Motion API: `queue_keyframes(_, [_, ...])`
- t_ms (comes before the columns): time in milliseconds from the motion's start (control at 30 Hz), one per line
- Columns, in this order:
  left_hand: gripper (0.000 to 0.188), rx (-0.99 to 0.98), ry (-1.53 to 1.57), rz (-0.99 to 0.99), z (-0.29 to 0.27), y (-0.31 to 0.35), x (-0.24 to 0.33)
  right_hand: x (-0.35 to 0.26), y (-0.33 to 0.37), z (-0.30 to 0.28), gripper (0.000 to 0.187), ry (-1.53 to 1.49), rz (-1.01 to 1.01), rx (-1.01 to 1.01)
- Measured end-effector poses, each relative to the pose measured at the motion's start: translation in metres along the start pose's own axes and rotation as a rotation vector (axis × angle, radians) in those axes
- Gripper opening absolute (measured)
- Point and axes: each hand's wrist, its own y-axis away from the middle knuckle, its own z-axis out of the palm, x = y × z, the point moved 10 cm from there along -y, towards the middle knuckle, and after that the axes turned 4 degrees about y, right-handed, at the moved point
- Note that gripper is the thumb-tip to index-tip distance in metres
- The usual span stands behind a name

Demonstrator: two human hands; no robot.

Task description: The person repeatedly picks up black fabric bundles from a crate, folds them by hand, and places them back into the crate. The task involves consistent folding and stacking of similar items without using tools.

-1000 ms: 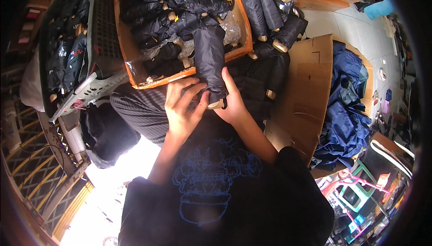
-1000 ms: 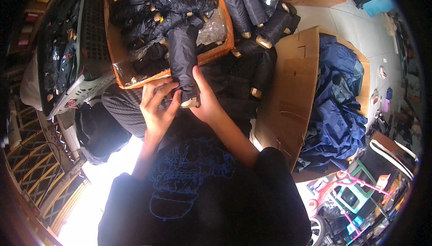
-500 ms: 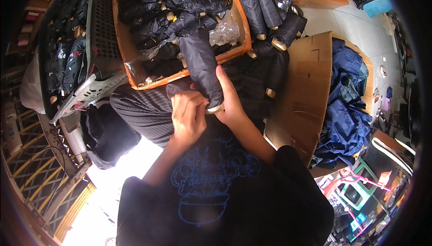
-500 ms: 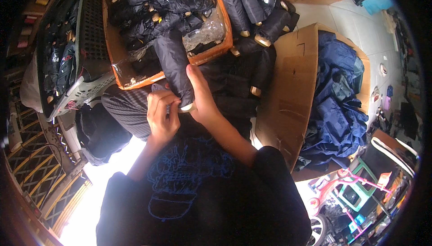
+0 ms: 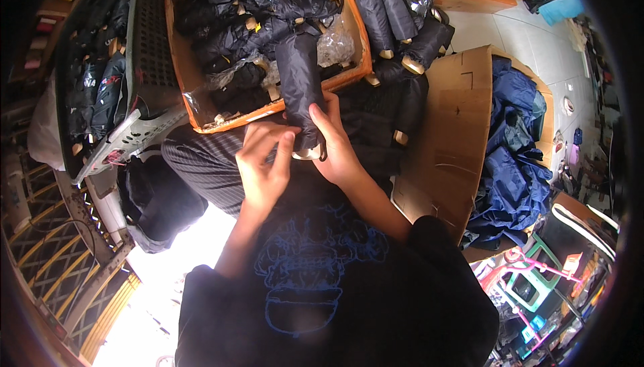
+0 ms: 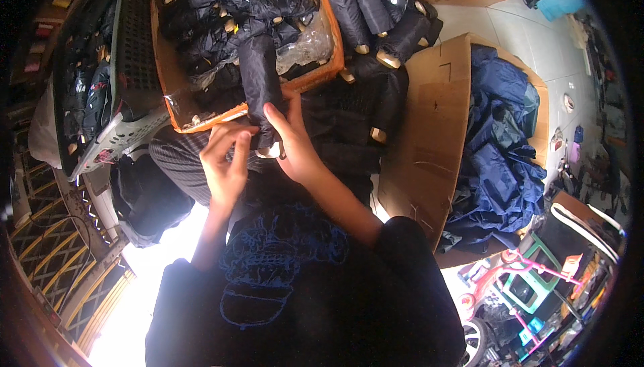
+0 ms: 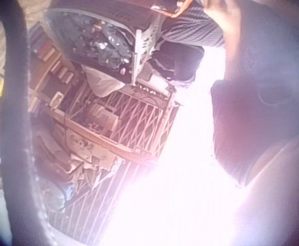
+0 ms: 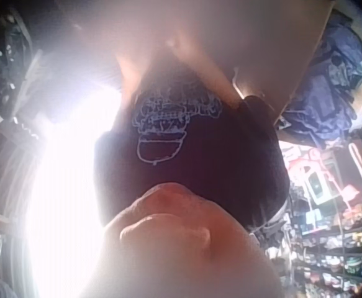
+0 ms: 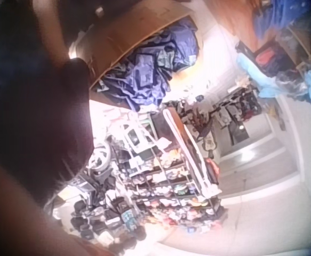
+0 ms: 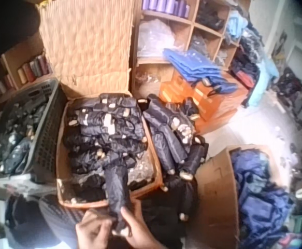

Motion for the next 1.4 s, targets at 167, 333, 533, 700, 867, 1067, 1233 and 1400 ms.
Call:
queue_keyframes(167, [0.017, -0.047, -0.081, -0.005, 0.005, -0.008, 0.015, -0.001, 0.000, -0.006, 0.028, -0.016, -0.003, 0.023])
queue_keyframes(333, [0.015, -0.073, -0.079, 0.151, 0.013, -0.007, 0.020, -0.001, -0.001, -0.011, 0.025, 0.001, 0.006, 0.070])
queue_keyframes(533, [0.016, -0.110, -0.067, 0.246, 0.016, 0.013, 0.029, 0.005, 0.009, -0.009, 0.027, -0.037, 0.100, 0.074])
queue_keyframes(700, [0.015, -0.074, -0.043, 0.145, 0.009, 0.005, 0.022, -0.004, 0.003, -0.003, 0.030, -0.061, 0.079, 0.087])
queue_keyframes(867, [0.011, 0.041, 0.163, -0.080, -0.001, 0.009, -0.016, -0.006, 0.000, 0.007, 0.039, -0.164, 0.028, -0.036])
queue_keyframes(1067, [0.018, 0.030, 0.091, 0.068, -0.003, -0.003, 0.017, -0.009, 0.002, 0.009, 0.042, -0.194, 0.052, -0.091])
queue_keyframes(1233, [0.020, 0.037, -0.046, 0.236, -0.001, -0.003, 0.024, -0.011, 0.002, 0.009, 0.037, -0.266, 0.070, -0.051])
queue_keyframes(1400, [0.021, 0.003, -0.103, 0.298, 0.010, -0.002, 0.029, 0.006, 0.001, 0.000, 0.035, -0.316, 0.218, -0.039])
